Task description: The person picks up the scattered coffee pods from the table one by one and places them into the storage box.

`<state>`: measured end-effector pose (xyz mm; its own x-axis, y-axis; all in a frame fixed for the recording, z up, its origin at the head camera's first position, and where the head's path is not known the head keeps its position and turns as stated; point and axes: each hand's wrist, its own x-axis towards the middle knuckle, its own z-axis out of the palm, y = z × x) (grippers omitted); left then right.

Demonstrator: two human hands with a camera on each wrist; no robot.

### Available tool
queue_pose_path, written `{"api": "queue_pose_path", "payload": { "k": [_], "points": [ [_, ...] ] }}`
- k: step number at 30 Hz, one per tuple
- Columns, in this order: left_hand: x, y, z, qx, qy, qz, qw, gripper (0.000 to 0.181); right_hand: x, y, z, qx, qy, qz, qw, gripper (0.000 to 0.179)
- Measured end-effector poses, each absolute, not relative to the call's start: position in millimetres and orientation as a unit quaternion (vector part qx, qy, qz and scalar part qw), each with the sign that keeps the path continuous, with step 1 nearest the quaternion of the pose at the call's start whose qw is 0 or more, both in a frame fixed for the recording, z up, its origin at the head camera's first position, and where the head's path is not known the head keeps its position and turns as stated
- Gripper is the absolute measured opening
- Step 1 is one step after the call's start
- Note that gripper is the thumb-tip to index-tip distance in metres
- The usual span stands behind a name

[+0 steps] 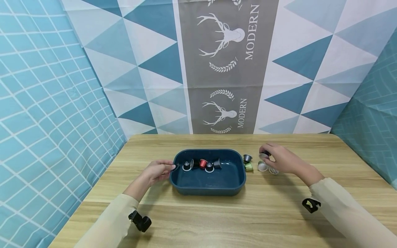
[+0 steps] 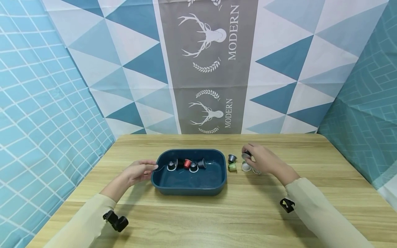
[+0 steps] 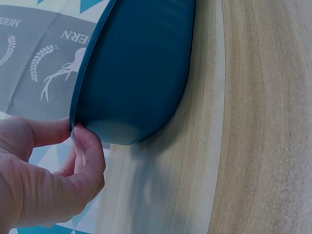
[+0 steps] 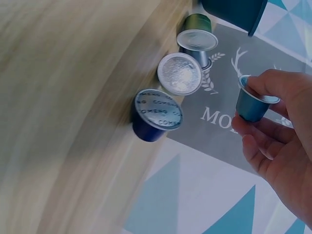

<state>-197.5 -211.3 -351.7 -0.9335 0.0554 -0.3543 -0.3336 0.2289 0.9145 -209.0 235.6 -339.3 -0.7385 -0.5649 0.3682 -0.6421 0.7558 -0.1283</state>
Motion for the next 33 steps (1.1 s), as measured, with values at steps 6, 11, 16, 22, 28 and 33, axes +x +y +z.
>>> {"api": "queue_pose_path", "payload": {
  "k": [6,11,16,22,28,33],
  "points": [
    [-200.6,-211.1,-354.9,-0.092,0.77,0.611,0.158,0.04,-209.8,230.1,-331.8,0.334,-0.923,0.122,0.15,0.016],
    [-202.2,-211.2,-356.1,-0.091,0.772,0.609,0.156,0.04,-210.0,225.6,-327.5,0.337,-0.922,0.123,0.148,0.015],
    [-200.4,-210.5,-354.7,-0.088,0.772,0.61,0.157,0.04,-212.3,221.5,-325.8,0.348,-0.917,0.117,0.157,0.016],
    [-200.5,-210.5,-356.7,-0.091,0.769,0.613,0.157,0.04,-215.9,214.8,-322.1,0.359,-0.913,0.117,0.155,0.015],
    [-200.2,-210.7,-355.8,-0.093,0.769,0.613,0.154,0.04,-217.5,204.9,-317.3,0.352,-0.917,0.124,0.14,0.015],
    [-198.7,-211.1,-354.6,-0.093,0.768,0.615,0.156,0.04,-219.1,197.7,-315.6,0.357,-0.916,0.122,0.14,0.014]
  ]
}}
